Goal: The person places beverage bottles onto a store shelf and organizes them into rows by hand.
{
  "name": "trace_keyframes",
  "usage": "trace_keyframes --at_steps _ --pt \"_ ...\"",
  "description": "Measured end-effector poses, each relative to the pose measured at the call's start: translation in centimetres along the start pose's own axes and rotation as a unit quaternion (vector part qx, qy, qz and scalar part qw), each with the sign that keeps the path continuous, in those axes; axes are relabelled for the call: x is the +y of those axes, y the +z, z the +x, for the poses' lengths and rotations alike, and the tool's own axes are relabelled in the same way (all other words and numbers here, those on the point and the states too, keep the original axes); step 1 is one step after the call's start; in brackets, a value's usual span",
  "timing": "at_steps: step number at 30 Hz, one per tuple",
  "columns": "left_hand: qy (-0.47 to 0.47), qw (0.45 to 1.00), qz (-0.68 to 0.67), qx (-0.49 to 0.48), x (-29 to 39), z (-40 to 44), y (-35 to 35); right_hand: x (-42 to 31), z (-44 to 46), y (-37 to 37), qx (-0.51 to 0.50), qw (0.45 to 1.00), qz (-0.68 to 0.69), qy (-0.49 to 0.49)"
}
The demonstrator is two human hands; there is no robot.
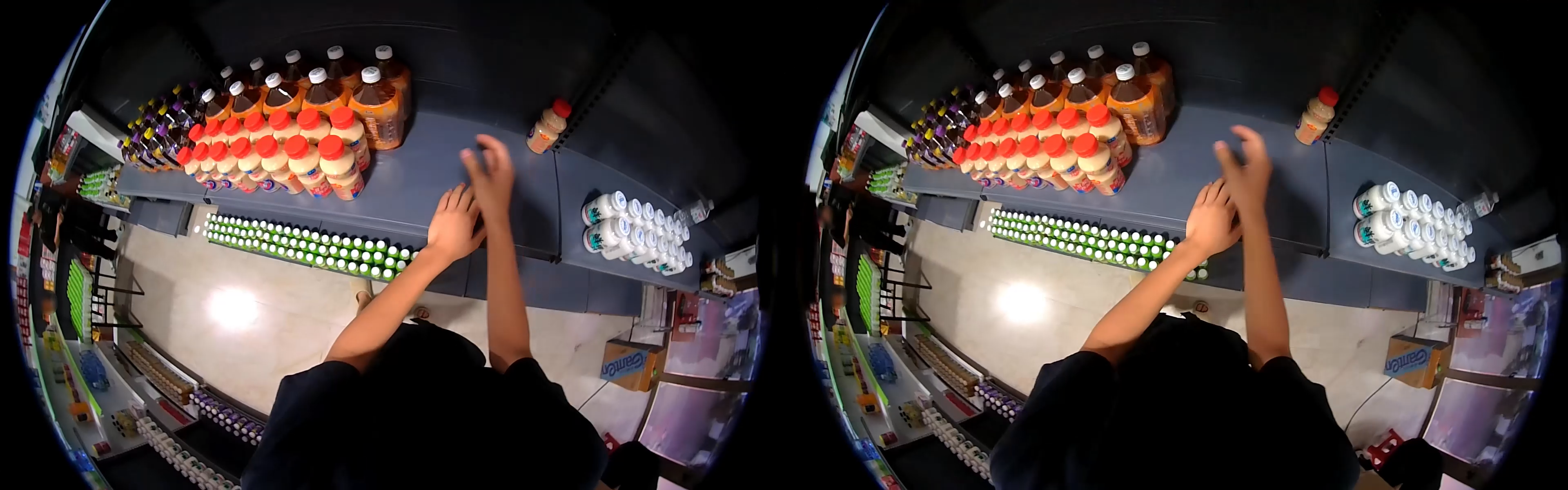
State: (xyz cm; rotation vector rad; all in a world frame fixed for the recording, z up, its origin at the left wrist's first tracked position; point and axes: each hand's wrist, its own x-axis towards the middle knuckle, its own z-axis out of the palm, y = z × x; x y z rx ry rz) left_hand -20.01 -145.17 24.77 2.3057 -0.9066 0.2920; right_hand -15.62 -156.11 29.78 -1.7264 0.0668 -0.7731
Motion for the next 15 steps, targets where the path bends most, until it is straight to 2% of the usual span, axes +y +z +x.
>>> trace_keyframes --at_steps 2,3,5,7,8,10,12,13,15 --pt "-0.041 0.990 -0.125 -0.042 -0.3 -0.4 -1.7 -1.5 -1.3 2.9 -0.127 0.988 0.058 0.059" --pt "0.027 0.975 -0.211 0.059 -1.3 -0.7 -0.9 -1.7 -1.7 4.1 -0.164 0.983 0.065 0.049" --pt "0.036 0.983 -0.147 0.107 -2.7 -1.1 -2.9 -1.6 -2.3 6.6 -0.238 0.968 0.079 0.028" --pt "0.042 0.982 -0.071 0.168 -5.0 -2.8 -4.7 -2.2 -2.8 8.6 -0.270 0.959 0.071 0.041" --pt "0.007 0.973 -0.103 0.208 -5.9 -3.7 -5.1 -2.5 -3.1 9.7 -0.288 0.954 0.067 0.047" --pt "-0.062 0.940 -0.162 0.294 -6.6 -4.8 -6.8 -2.7 -3.7 12.0 -0.291 0.956 0.038 0.021" --pt "-0.106 0.929 -0.119 0.334 -7.0 -6.2 -8.2 -3.4 -4.9 14.1 -0.304 0.952 0.037 0.024" --pt "-0.121 0.926 -0.085 0.347 -7.7 -7.0 -8.2 -1.8 -5.8 16.1 -0.295 0.951 0.091 0.033" --pt "-0.136 0.922 -0.042 0.359 -8.8 -8.7 -7.6 -0.2 -7.6 17.2 -0.215 0.975 0.025 -0.050"
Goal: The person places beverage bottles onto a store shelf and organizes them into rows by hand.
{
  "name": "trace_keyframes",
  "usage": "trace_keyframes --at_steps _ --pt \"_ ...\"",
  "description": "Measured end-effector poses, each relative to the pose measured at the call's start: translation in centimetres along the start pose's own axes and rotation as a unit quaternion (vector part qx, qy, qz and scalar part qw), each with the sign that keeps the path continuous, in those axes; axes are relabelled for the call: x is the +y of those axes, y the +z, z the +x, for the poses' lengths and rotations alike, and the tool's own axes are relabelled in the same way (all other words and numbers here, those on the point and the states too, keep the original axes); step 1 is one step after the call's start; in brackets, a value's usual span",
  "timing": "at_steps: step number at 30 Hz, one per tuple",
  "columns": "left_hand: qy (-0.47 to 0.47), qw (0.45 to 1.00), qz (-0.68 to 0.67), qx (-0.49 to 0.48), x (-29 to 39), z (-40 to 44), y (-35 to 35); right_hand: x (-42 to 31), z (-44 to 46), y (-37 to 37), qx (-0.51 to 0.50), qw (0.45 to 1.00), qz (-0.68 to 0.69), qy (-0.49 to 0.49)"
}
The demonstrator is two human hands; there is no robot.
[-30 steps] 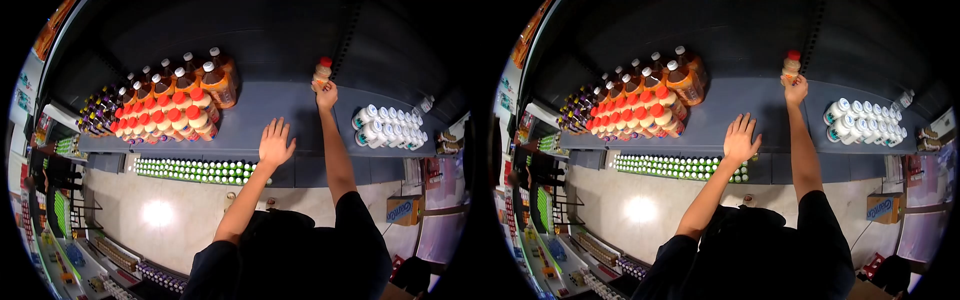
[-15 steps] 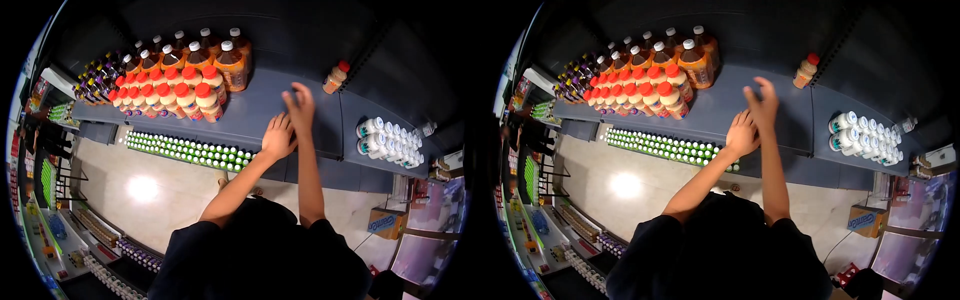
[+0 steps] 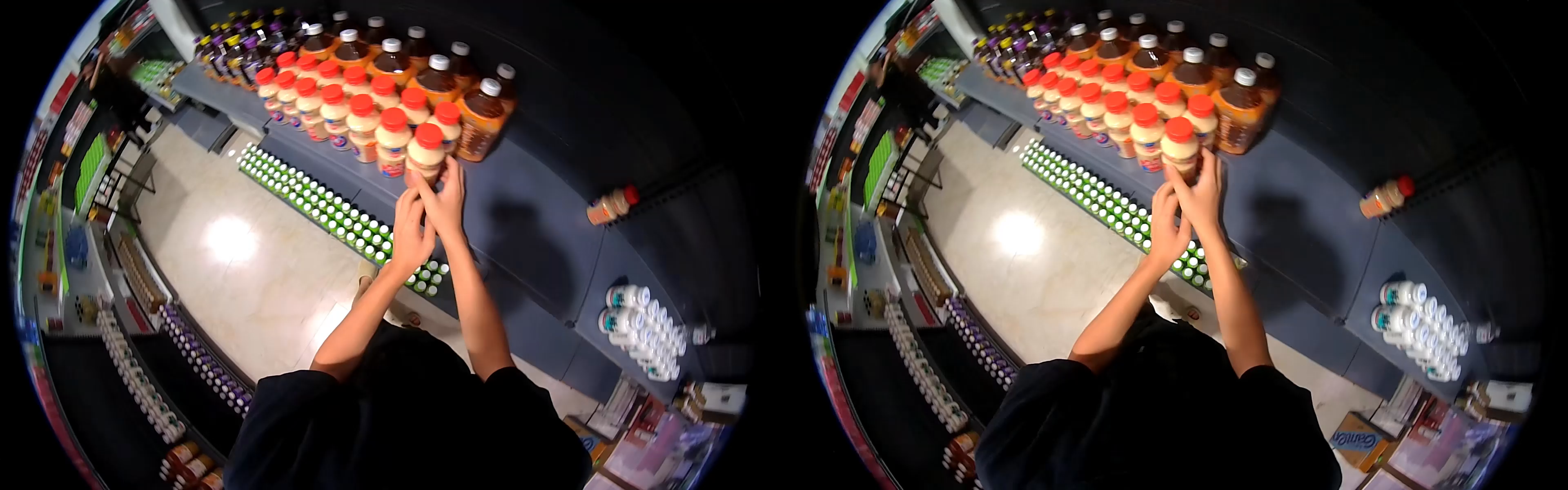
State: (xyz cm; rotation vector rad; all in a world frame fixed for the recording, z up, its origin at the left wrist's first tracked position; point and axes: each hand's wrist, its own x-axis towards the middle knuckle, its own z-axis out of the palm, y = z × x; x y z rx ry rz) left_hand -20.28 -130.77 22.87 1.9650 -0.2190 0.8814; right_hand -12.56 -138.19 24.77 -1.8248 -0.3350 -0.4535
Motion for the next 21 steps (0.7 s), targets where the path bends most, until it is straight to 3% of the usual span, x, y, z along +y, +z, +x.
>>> trace_keyframes --at_steps 2,5,7,13,21 --pt "-0.019 0.999 -0.001 0.026 -0.9 -1.4 -0.2 0.1 -0.7 0.8 0.043 0.998 -0.026 -0.042" --pt "-0.052 0.997 -0.005 0.051 -1.5 -0.9 -0.6 -0.9 -0.5 0.5 0.038 0.999 0.032 0.013" --pt "-0.053 0.996 -0.008 0.078 -1.7 0.6 0.0 -0.5 -0.4 0.4 0.036 0.998 -0.022 -0.039" --pt "0.011 0.996 0.079 0.045 -3.4 0.9 0.3 0.1 -0.7 0.2 0.032 0.999 -0.013 -0.024" --pt "0.000 0.997 0.053 0.052 -2.7 1.0 -0.1 0.0 -1.2 0.3 0.048 0.998 0.030 -0.017"
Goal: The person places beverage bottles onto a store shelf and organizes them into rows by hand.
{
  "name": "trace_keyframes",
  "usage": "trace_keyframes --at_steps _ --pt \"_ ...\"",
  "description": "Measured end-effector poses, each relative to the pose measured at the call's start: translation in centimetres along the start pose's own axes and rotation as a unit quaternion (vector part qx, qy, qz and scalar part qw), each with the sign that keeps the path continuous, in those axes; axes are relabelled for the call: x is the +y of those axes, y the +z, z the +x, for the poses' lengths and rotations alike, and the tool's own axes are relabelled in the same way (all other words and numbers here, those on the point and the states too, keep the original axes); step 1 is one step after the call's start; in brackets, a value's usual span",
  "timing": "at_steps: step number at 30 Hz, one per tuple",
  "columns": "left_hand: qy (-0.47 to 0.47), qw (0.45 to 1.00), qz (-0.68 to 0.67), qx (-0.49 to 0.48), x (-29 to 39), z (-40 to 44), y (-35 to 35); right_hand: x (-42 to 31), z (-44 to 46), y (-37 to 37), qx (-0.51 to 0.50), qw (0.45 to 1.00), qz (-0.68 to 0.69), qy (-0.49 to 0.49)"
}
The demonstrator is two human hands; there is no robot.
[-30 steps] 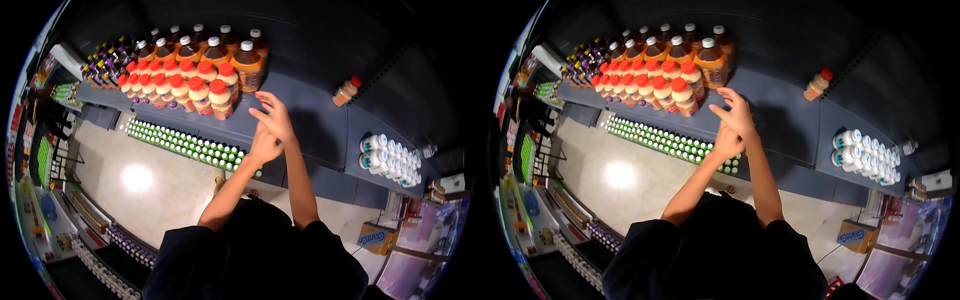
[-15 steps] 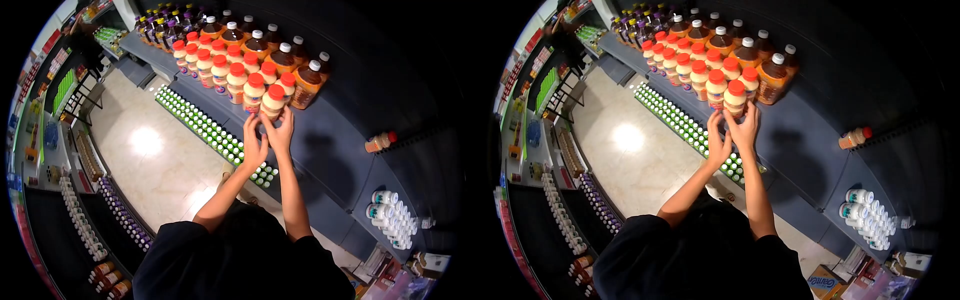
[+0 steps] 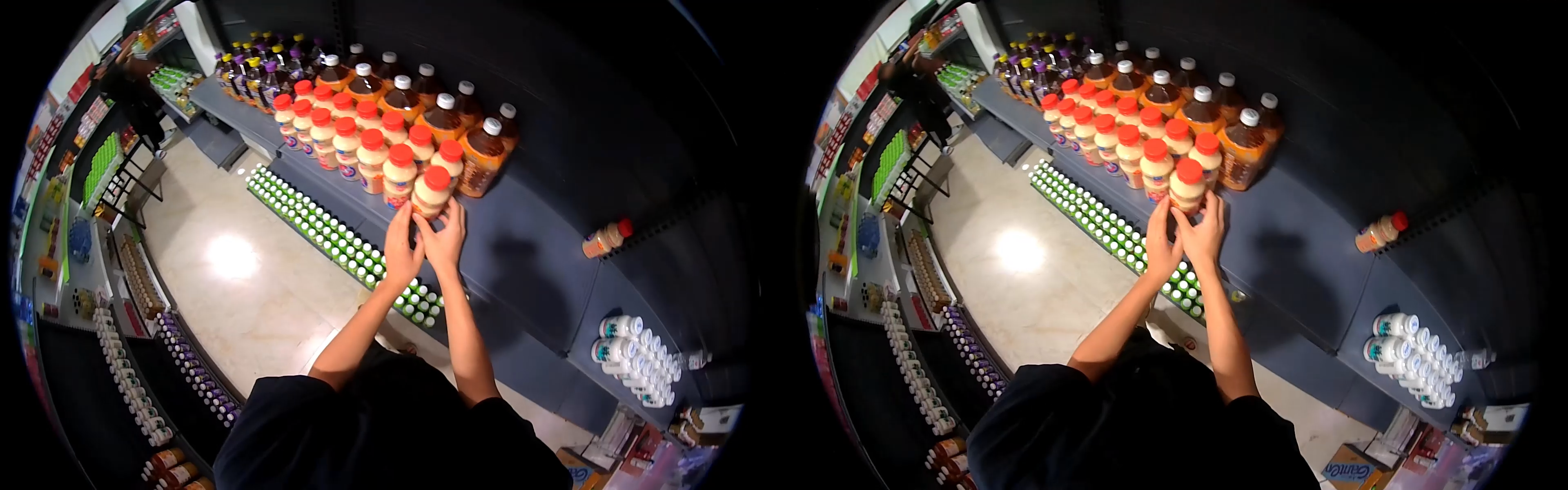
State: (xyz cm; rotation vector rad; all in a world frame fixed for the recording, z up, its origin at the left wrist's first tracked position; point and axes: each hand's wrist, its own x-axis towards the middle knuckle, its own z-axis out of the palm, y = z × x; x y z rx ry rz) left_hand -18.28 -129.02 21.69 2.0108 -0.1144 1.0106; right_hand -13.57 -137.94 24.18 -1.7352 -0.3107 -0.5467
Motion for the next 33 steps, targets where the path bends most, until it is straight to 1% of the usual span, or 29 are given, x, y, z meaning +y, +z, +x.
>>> trace_keyframes --at_steps 2,4,6,8,9,10,11,12,14,16,17,18,19,20,22,24,25,26,28,30,31,32,33 --pt "-0.007 1.000 -0.003 0.003 0.1 0.0 0.0 -0.2 -0.2 -0.2 -0.001 0.995 0.099 0.026" --pt "0.020 1.000 0.006 0.012 0.2 0.1 0.0 -0.2 -0.2 -0.6 -0.020 0.970 0.232 0.075" --pt "0.025 0.999 0.023 -0.001 0.8 0.2 -0.2 -1.2 -0.3 -1.3 -0.018 0.948 0.293 0.119" --pt "0.031 0.999 0.005 -0.019 1.3 0.5 -0.1 -1.5 -0.7 -1.8 0.013 0.939 0.319 0.130" --pt "0.042 0.999 0.002 -0.024 1.9 0.4 0.0 -1.5 -1.1 -2.2 0.028 0.942 0.313 0.121" --pt "0.031 0.998 -0.023 -0.043 2.5 0.1 0.1 -1.8 -1.4 -2.7 0.040 0.944 0.307 0.112" --pt "0.029 0.998 -0.036 -0.048 3.0 -0.1 0.2 -2.1 -1.8 -3.4 0.048 0.942 0.307 0.126" --pt "0.028 0.997 -0.050 -0.053 3.5 -0.3 0.5 -2.7 -2.0 -4.2 0.063 0.952 0.281 0.106" --pt "0.006 0.994 -0.086 -0.069 4.7 -0.6 1.8 -1.6 -2.3 -6.0 0.078 0.984 0.153 0.039" --pt "-0.012 0.988 -0.130 -0.080 6.2 -0.4 3.3 -1.9 -1.8 -7.9 0.105 0.992 0.057 0.034" --pt "-0.013 0.986 -0.135 -0.100 7.0 0.0 3.9 -1.5 -1.5 -8.9 0.121 0.992 0.031 0.025" --pt "-0.029 0.978 -0.170 -0.117 7.7 0.5 4.6 -1.2 -1.2 -9.9 0.136 0.991 0.005 0.017" --pt "-0.050 0.968 -0.187 -0.159 8.3 1.2 5.1 -1.6 -0.8 -10.9 0.150 0.988 -0.012 0.018" --pt "-0.071 0.956 -0.203 -0.202 8.8 2.0 5.6 -1.0 -0.5 -12.0 0.156 0.988 -0.008 -0.001" --pt "-0.026 0.954 -0.199 -0.224 8.9 3.1 7.1 -0.9 -0.1 -14.2 0.151 0.985 -0.082 0.022" --pt "0.029 0.944 -0.214 -0.250 8.4 3.2 8.9 0.5 0.0 -15.7 0.141 0.984 -0.094 0.047" --pt "0.021 0.937 -0.217 -0.274 8.1 3.0 9.6 1.6 -0.3 -16.6 0.127 0.983 -0.120 0.060" --pt "0.032 0.936 -0.216 -0.276 7.6 2.9 10.4 4.2 -0.5 -17.3 0.124 0.986 -0.100 0.058" --pt "-0.061 0.894 -0.314 -0.315 7.5 3.1 10.7 3.4 -0.7 -17.7 0.111 0.990 -0.068 0.052" --pt "-0.101 0.874 -0.345 -0.326 6.8 3.4 11.0 1.9 -0.6 -17.2 0.117 0.984 -0.129 0.038" --pt "-0.125 0.865 -0.356 -0.331 6.8 3.4 10.8 1.5 -0.6 -17.2 0.116 0.985 -0.113 0.059" --pt "-0.118 0.865 -0.355 -0.335 6.8 3.4 10.6 2.0 -0.7 -17.4 0.111 0.987 -0.074 0.085" --pt "-0.119 0.861 -0.366 -0.334 6.6 3.4 10.8 2.5 -0.6 -17.6 0.110 0.988 -0.074 0.083"
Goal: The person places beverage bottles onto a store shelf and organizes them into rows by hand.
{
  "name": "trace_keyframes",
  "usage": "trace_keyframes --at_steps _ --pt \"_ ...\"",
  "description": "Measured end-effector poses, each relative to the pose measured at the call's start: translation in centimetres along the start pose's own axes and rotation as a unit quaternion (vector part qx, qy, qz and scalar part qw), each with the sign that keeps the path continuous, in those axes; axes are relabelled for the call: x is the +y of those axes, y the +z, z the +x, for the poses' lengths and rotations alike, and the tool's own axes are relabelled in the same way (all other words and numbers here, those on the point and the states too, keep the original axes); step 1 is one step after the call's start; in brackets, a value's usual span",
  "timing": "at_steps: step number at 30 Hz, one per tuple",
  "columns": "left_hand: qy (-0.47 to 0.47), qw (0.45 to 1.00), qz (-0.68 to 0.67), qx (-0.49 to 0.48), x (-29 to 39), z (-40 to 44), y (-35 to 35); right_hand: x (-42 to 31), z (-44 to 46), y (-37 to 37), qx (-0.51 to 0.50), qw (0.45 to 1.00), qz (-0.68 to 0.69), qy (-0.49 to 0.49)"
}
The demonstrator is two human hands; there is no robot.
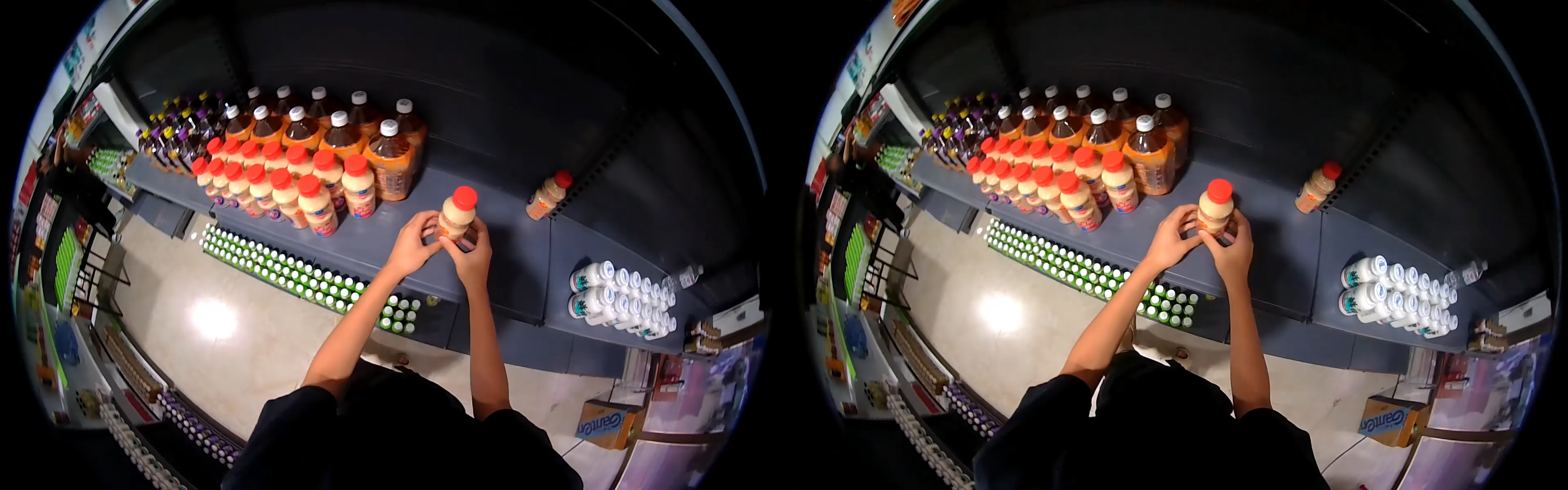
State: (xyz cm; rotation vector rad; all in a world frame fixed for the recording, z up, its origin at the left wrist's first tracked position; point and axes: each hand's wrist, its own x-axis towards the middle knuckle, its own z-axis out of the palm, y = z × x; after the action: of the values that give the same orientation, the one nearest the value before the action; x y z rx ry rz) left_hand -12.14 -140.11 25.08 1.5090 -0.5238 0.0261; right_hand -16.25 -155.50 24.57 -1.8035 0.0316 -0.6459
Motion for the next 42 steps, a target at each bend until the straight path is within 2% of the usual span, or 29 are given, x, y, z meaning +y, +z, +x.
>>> trace_keyframes --at_steps 7,8,11,13,21,33,36,38,42 --pt "-0.037 0.999 -0.026 0.010 -0.9 -0.2 -0.1 -0.4 0.3 -0.4 -0.020 1.000 0.005 0.000" --pt "-0.016 0.996 -0.081 0.028 -1.9 -0.2 0.1 -0.6 0.3 -0.4 -0.021 1.000 0.009 0.001" --pt "0.022 0.998 0.048 0.033 -0.8 -0.3 -0.1 0.9 0.4 -0.3 -0.018 0.998 0.060 0.006" --pt "-0.016 0.999 -0.044 -0.001 -1.2 -0.1 -0.6 0.6 0.3 -0.5 -0.014 0.998 0.055 0.009" --pt "-0.071 0.997 -0.039 0.015 -1.9 0.0 -1.1 -0.3 0.2 -1.3 -0.025 1.000 0.004 0.001" --pt "-0.022 1.000 0.004 0.018 -1.3 -0.9 -0.2 -0.2 0.1 -1.2 -0.024 1.000 -0.004 -0.007" --pt "-0.036 0.999 -0.011 0.009 -1.4 -0.7 -0.3 -0.6 -0.1 -1.4 -0.016 1.000 -0.001 0.002" --pt "-0.005 1.000 0.006 0.012 -1.0 -0.9 0.2 -0.8 -0.1 -1.5 -0.009 1.000 0.023 0.018" --pt "0.038 0.997 0.057 -0.023 0.4 0.7 1.4 -0.7 0.3 -1.4 0.071 0.996 0.061 0.008"
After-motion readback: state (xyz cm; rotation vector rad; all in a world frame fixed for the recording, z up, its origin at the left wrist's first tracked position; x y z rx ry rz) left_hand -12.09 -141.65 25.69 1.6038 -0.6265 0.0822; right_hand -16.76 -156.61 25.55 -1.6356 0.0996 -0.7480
